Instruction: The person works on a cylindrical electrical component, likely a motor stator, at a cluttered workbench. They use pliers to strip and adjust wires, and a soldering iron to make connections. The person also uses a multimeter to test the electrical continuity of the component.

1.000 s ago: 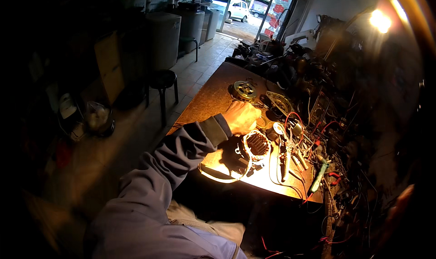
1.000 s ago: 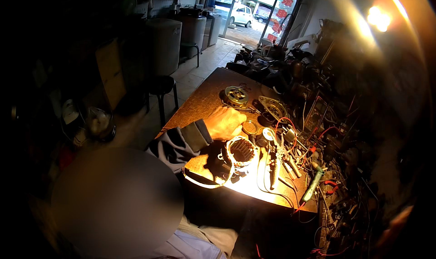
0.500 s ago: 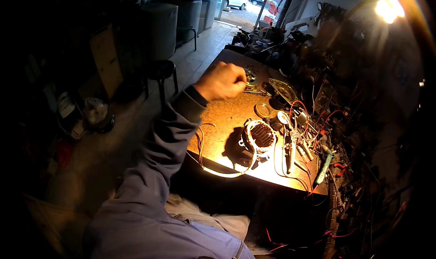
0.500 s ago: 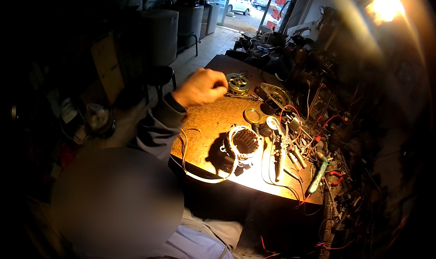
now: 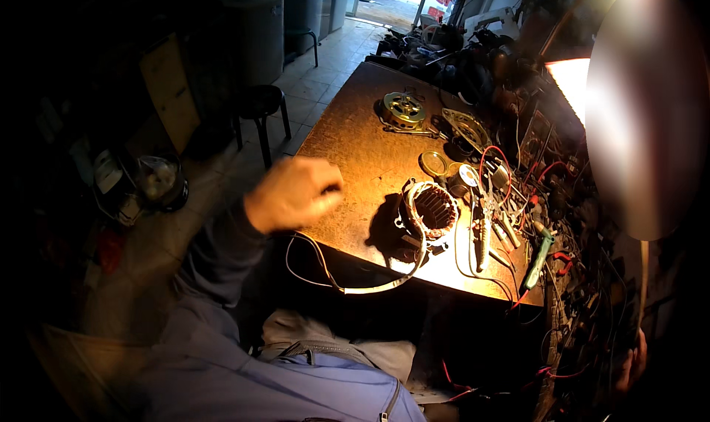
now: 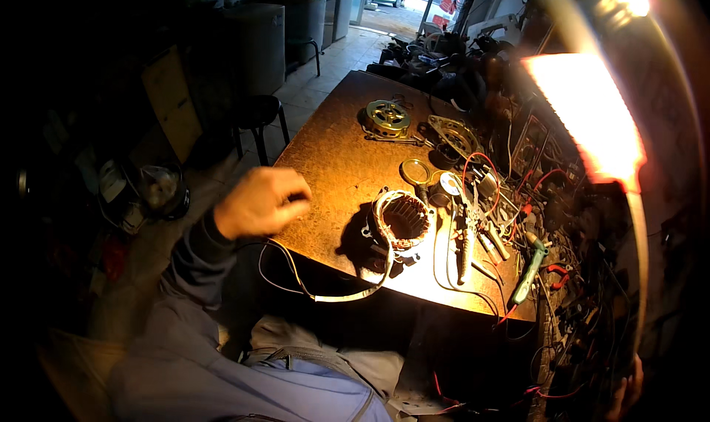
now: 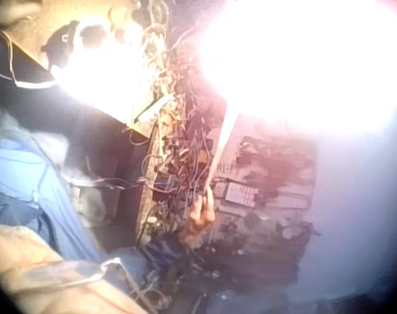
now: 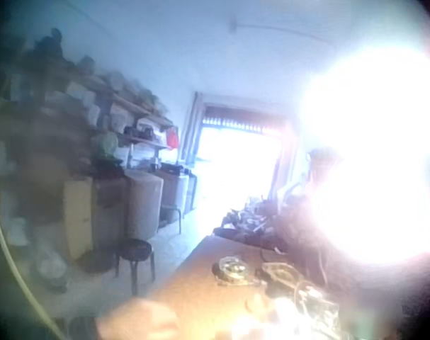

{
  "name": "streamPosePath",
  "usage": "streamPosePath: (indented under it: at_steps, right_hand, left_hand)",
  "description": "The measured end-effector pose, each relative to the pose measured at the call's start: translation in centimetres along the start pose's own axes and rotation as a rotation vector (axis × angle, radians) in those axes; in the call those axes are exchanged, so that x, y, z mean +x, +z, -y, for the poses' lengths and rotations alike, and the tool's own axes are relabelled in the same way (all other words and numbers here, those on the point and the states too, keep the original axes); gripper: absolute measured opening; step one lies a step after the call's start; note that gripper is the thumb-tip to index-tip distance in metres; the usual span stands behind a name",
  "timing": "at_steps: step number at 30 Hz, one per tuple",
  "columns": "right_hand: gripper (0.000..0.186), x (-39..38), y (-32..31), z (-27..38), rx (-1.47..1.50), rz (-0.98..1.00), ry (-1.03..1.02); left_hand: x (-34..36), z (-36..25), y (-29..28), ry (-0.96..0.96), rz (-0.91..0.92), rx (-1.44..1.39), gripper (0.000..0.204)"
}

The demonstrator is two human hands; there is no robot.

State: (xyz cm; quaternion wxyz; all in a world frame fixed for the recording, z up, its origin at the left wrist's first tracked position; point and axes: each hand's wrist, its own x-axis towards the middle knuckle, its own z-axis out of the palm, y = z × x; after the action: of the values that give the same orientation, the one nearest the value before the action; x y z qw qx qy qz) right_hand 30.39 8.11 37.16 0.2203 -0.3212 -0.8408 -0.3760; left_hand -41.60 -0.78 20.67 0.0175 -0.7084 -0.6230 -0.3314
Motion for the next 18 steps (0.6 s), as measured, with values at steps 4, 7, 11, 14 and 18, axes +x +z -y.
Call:
streamPosePath:
  at_steps: [4,7,11,14,18]
  right_hand:
    - [0.044,9.1,-0.6,4.0,0.106,0.074,-0.232]
    - [0.050,16.7,-1.5,7.2,0.203,0.139,-0.335]
    - [0.051,24.7,-3.0,10.1,0.023,0.236,-0.366]
    - [0.045,28.5,-3.7,11.2,0.020,0.366,-0.323]
    - [0.046,32.3,-4.7,12.2,0.044,0.525,-0.283]
  left_hand:
    - [-2.0,-2.7,3.7,-0.010,0.092,-0.015,0.019]
    - [-2.5,-2.8,4.8,0.005,-0.012,-0.121,0.014]
    - [-2.8,-1.7,5.4,0.005,-0.064,-0.191,0.014]
    - [-3.1,-1.0,5.6,-0.006,-0.083,-0.277,0.015]
    - [-3.3,-0.6,5.7,-0.012,-0.090,-0.312,0.014]
